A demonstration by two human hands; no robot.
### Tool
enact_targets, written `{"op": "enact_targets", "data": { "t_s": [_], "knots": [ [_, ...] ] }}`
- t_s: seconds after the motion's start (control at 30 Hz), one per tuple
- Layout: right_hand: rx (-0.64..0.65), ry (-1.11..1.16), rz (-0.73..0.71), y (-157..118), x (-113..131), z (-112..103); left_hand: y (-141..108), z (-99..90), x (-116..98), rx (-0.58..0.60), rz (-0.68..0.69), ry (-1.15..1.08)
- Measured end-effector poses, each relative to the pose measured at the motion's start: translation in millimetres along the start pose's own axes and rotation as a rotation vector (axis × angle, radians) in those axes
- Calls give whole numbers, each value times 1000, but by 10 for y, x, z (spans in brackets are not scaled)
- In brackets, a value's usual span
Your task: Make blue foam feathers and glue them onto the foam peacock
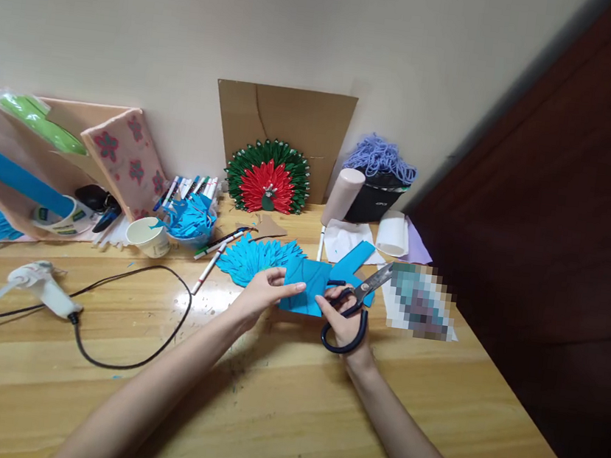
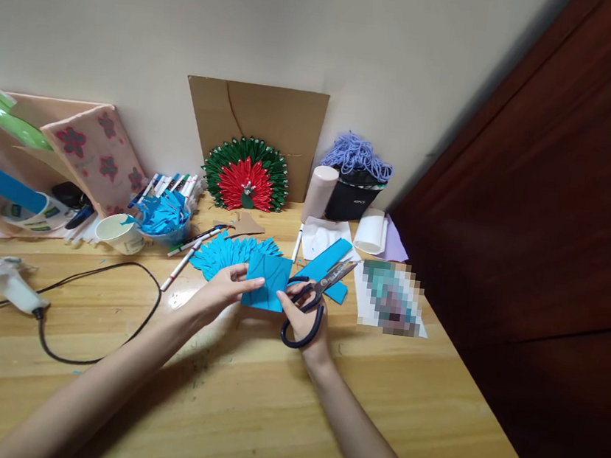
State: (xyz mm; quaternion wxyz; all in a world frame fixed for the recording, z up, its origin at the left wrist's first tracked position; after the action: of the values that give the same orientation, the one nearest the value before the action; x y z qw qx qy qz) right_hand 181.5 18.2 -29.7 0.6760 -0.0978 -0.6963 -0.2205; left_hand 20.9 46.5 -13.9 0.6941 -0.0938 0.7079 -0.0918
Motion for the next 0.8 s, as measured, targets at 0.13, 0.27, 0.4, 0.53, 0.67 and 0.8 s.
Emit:
{"op": "enact_targets", "data": {
  "t_s": [0.13, 0.27, 0.4, 0.53, 0.67, 0.8],
  "knots": [
    [-32, -39, -21, 1, 22, -26, -160, 236, 126, 151, -132, -167],
    [14, -6, 38, -26, 39, 1, -177, 221, 88, 24, -69, -68],
    [235, 114, 330, -132, -45, 113, -102, 108, 23, -65, 10, -24],
    [507, 204, 484, -343, -77, 248, -39, -63, -35, -213, 123, 45],
    [664, 194, 480, -524, -95, 305, -18, -120, -53, -269, 161, 60],
    [656, 122, 440, -562, -121, 291, -17, -87, -37, -270, 165, 132]
  ]
}}
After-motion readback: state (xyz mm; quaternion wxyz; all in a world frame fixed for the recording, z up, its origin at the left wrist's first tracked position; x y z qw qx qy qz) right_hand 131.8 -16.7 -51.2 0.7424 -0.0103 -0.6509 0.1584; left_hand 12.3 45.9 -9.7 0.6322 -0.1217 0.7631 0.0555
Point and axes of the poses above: each hand's wrist, its own y-axis towards the middle knuckle, its own z-axis out of the palm, x = y × z, the point moved 5 cm from there along y, towards the middle knuckle, and after that the axes turned 14 degrees about -x, right-handed, at the moved point
